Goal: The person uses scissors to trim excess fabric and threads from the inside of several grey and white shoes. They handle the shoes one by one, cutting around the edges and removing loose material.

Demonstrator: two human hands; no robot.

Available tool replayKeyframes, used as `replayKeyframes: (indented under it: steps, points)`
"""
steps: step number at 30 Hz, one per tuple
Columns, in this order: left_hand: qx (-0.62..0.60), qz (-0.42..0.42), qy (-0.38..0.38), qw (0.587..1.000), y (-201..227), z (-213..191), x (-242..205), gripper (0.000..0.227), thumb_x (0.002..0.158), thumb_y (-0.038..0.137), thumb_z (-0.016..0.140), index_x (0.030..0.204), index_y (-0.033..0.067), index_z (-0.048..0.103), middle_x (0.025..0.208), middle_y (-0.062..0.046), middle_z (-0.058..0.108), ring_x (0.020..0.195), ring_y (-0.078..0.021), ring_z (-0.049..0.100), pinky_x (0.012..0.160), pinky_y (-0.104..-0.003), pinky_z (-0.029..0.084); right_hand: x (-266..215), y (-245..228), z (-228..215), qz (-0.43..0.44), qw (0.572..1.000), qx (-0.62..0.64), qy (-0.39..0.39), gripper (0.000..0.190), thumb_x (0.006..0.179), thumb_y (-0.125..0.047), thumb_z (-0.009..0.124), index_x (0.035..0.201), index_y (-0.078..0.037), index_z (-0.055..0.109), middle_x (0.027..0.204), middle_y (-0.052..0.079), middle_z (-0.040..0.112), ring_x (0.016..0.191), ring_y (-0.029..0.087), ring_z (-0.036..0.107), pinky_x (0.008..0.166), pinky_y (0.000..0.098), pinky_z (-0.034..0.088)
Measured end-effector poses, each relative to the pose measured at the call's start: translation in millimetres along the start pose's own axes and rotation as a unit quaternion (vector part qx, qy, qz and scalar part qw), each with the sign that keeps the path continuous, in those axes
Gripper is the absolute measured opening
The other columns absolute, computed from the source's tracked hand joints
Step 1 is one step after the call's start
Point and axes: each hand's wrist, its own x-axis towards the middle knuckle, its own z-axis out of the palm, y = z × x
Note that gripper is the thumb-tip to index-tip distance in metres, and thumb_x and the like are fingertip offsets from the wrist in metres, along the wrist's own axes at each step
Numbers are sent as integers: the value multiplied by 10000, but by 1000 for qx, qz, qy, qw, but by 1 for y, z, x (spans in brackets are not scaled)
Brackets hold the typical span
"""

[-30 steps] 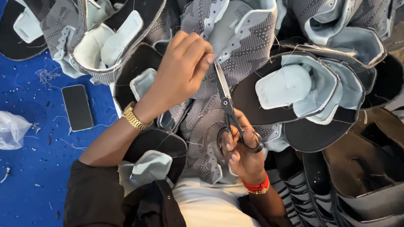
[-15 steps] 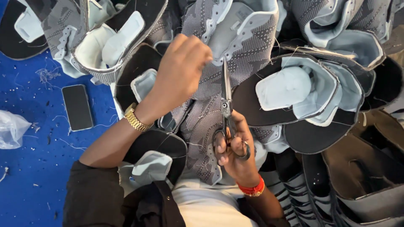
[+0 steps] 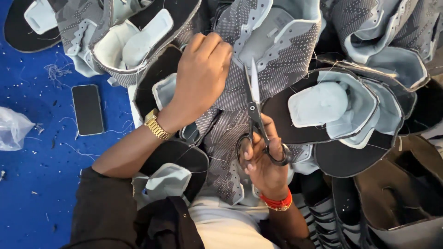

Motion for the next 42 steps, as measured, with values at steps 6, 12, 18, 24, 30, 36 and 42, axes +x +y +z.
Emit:
replayKeyframes:
  steps: [6, 12, 18, 24, 30, 36, 42]
  points:
    - [-46, 3, 0, 999, 1, -2, 4, 76, 982, 16, 668, 1036, 31, 616, 1033, -101, 563, 988, -309, 534, 894, -420, 454, 5, 1, -1, 40, 998, 41, -8, 657, 1071, -429, 610, 1569, -104, 329, 885, 98, 597, 654, 97, 547, 591, 198, 489]
    - [-74, 4, -10, 997, -1, -2, 1, 86, 978, -21, 604, 1053, 20, 596, 1036, -104, 562, 985, -310, 521, 892, -419, 438, 6, 6, 6, 34, 999, 29, 12, 699, 1040, -383, 666, 1579, -103, 321, 887, 77, 591, 663, 81, 555, 592, 172, 486]
    - [-67, -18, -14, 998, -10, -13, -1, 125, 977, -4, 594, 1095, 33, 575, 1054, -107, 575, 1026, -322, 530, 924, -433, 436, -2, 18, 4, -77, 987, -126, 61, 726, 1016, -377, 717, 1550, -62, 338, 895, 86, 606, 672, 91, 560, 582, 198, 503]
    - [-141, -62, -69, 986, -15, -17, -2, 482, 1117, 186, 688, 1454, 47, 374, 1152, -139, 604, 1092, -283, 597, 963, -407, 469, -4, 26, -14, -151, 955, -223, 124, 736, 1003, -329, 747, 1545, -74, 320, 931, 98, 620, 724, 130, 587, 640, 233, 517]
    - [-393, -86, -56, 914, -3, -14, 7, 645, 1054, -34, 728, 1530, 160, 338, 1093, -118, 553, 988, -221, 589, 912, -343, 496, -13, 34, -19, -211, 900, -348, 153, 689, 1035, -331, 703, 1541, -88, 304, 977, 107, 643, 756, 134, 616, 663, 251, 546]
    - [-186, 171, 21, 967, 27, -47, 38, 484, 1055, -52, 709, 1443, 95, 460, 1255, -79, 620, 1158, -198, 625, 995, -348, 524, -27, 49, -23, -316, 817, -450, 173, 660, 1061, -351, 667, 1532, -122, 266, 1025, 128, 645, 760, 138, 633, 661, 257, 571]
    - [-101, 297, -231, 921, 52, -27, 20, 238, 895, 88, 720, 1130, 82, 681, 1083, -21, 663, 1100, -204, 608, 871, -353, 456, -39, 58, -42, -372, 778, -484, 146, 678, 1082, -362, 650, 1529, -174, 177, 1076, 145, 651, 769, 155, 652, 687, 282, 591]
